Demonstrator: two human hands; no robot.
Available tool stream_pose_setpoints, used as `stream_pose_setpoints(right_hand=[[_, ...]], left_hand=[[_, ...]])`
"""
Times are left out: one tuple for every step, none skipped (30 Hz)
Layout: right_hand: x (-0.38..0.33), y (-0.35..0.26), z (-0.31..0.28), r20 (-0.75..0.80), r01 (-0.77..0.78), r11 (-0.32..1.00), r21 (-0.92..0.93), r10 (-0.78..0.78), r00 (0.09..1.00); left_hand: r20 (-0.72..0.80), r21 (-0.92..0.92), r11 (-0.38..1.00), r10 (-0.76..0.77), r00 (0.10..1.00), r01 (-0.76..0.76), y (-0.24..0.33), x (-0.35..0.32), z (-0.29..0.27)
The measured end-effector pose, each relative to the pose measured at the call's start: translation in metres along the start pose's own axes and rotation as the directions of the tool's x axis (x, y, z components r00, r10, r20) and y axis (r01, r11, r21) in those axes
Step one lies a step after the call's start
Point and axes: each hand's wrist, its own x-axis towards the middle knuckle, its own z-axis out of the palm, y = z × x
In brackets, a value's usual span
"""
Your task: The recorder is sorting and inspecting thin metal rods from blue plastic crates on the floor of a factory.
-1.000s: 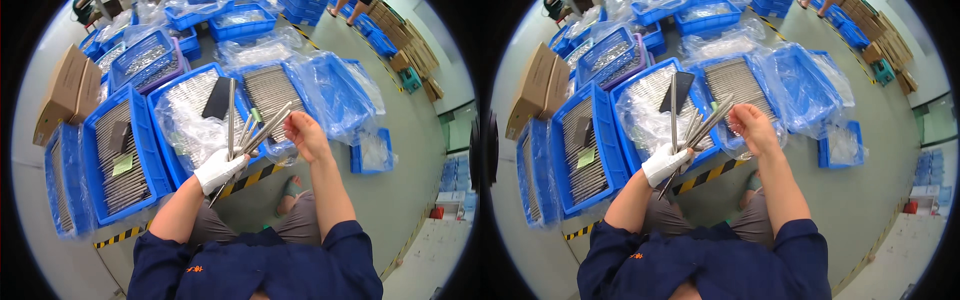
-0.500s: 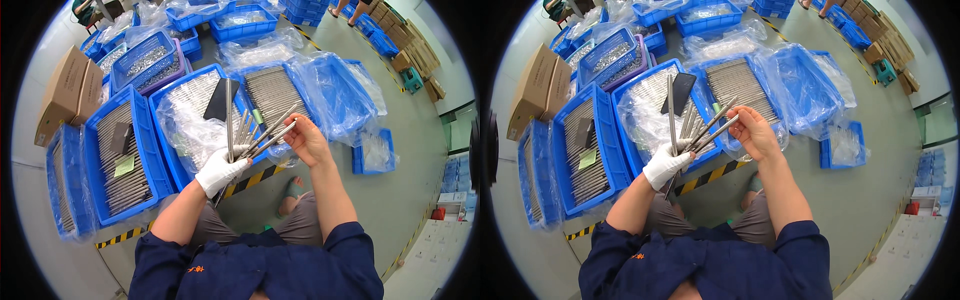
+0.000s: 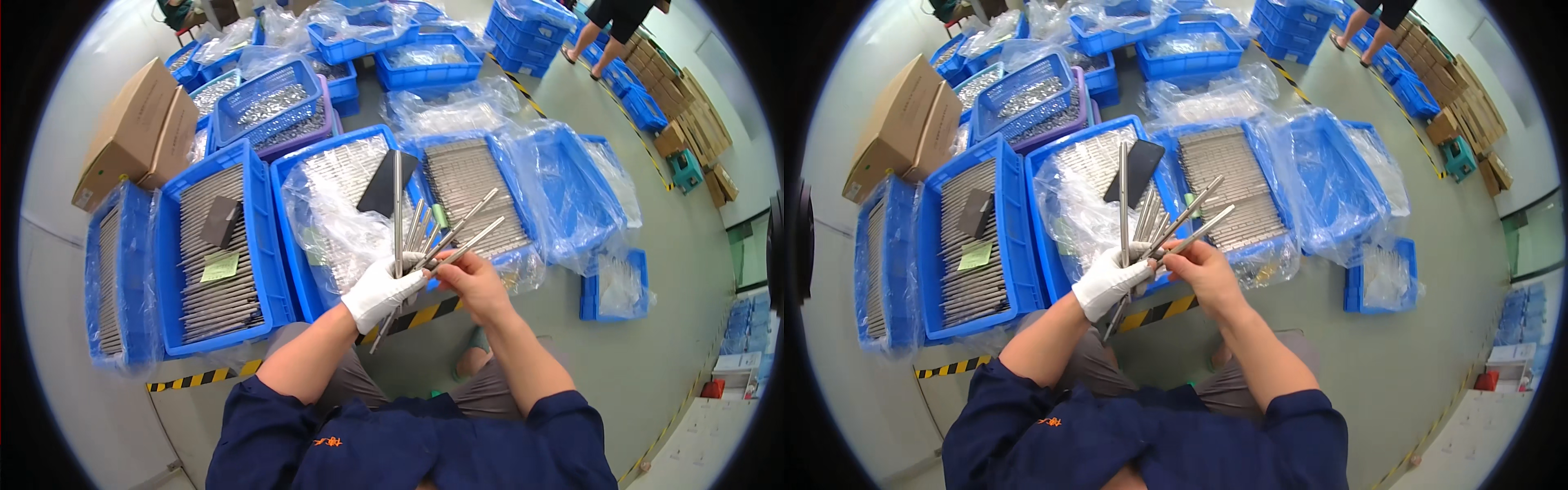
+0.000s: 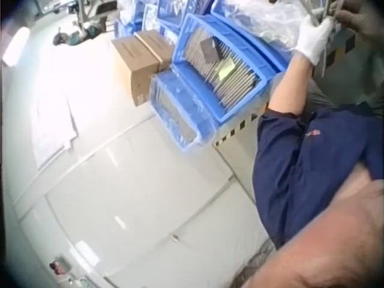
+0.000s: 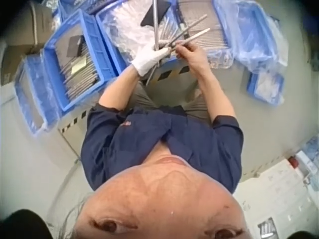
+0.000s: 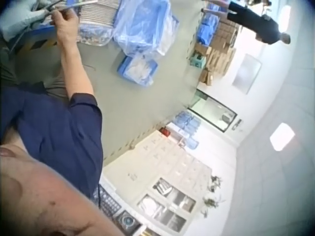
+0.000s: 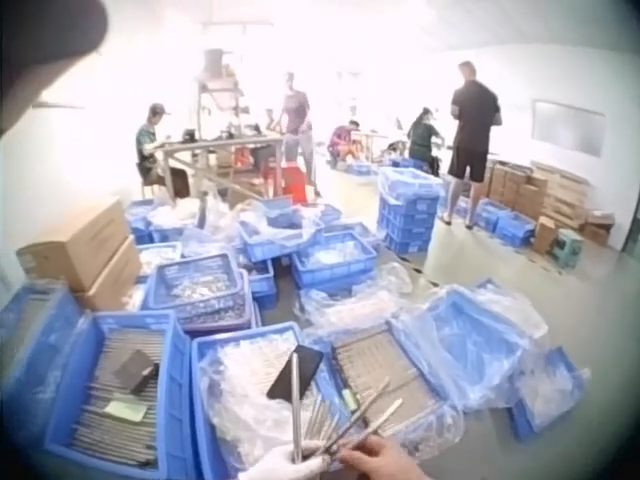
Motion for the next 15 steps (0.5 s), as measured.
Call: stream_pose_setpoints(right_hand=[[0.002, 0.004, 0.002, -0.014, 0.02, 0.999, -0.026, -0.02, 1.0], [0.005, 0.007, 0.003, -0.026, 0.04, 0.998, -0.052, -0.041, 0.999], [0.005, 0.003, 0.006, -0.045, 0.024, 1.0, 0.007, -0.024, 0.999], [0.008, 0.004, -0.003, -0.125, 0.027, 1.0, -0.013, -0.029, 0.992], [0.009, 0.003, -0.011, -0.179, -0.029, 0.999, 0.033, 0.034, 0.983], [0.008, 0.008, -0.011, -0.158, -0.055, 0.997, 0.053, 0.063, 0.985], [0.004, 0.015, -0.009, -0.142, -0.089, 0.993, 0.074, 0.098, 0.985], [0.003, 0.022, -0.001, -0.076, -0.125, 0.991, 0.051, 0.128, 0.989], [0.001, 0.023, 0.001, -0.047, -0.128, 0.99, 0.067, 0.131, 0.99], [0.001, 0.023, 0.003, -0.02, -0.132, 0.988, 0.083, 0.134, 0.991], [0.004, 0.02, 0.001, -0.027, -0.126, 0.991, 0.043, 0.128, 0.991], [0.005, 0.014, -0.001, -0.034, -0.105, 0.993, 0.048, 0.107, 0.994], [0.007, 0.007, -0.007, -0.041, -0.08, 0.995, 0.052, 0.082, 0.996], [0.008, 0.002, -0.017, 0.017, -0.115, 0.991, 0.073, 0.114, 0.993], [0.004, -0.002, -0.015, 0.091, -0.185, 0.981, 0.057, 0.179, 0.98]], left_hand=[[-0.049, 0.02, 0.998, 0.054, 0.997, -0.053, 0.0, -0.001, 0.001], [-0.067, 0.011, 1.0, 0.028, 0.997, -0.027, -0.003, 0.0, -0.002], [-0.078, -0.026, 0.995, 0.093, 0.993, -0.095, -0.014, 0.003, -0.009], [-0.105, -0.001, 0.991, 0.13, 0.986, -0.131, -0.008, 0.001, -0.002], [-0.118, 0.002, 0.979, 0.203, 0.972, -0.204, -0.013, 0.006, 0.003], [-0.098, -0.001, 0.972, 0.235, 0.967, -0.236, -0.022, 0.013, 0.006], [-0.054, 0.032, 0.961, 0.275, 0.96, -0.273, -0.028, 0.016, 0.007], [-0.079, 0.05, 0.952, 0.305, 0.949, -0.302, -0.034, 0.016, 0.006], [-0.079, 0.024, 0.954, 0.299, 0.951, -0.298, -0.035, 0.013, 0.005], [-0.077, -0.003, 0.956, 0.291, 0.954, -0.292, -0.036, 0.012, 0.003], [-0.074, -0.038, 0.951, 0.304, 0.95, -0.307, -0.036, 0.014, 0.002], [-0.081, -0.035, 0.95, 0.307, 0.948, -0.311, -0.033, 0.011, 0.0], [-0.092, -0.041, 0.962, 0.266, 0.96, -0.27, -0.027, 0.01, -0.001], [-0.102, -0.048, 0.972, 0.223, 0.97, -0.228, -0.023, 0.01, -0.002], [-0.074, -0.074, 0.97, 0.225, 0.971, -0.231, -0.019, 0.011, -0.004]])
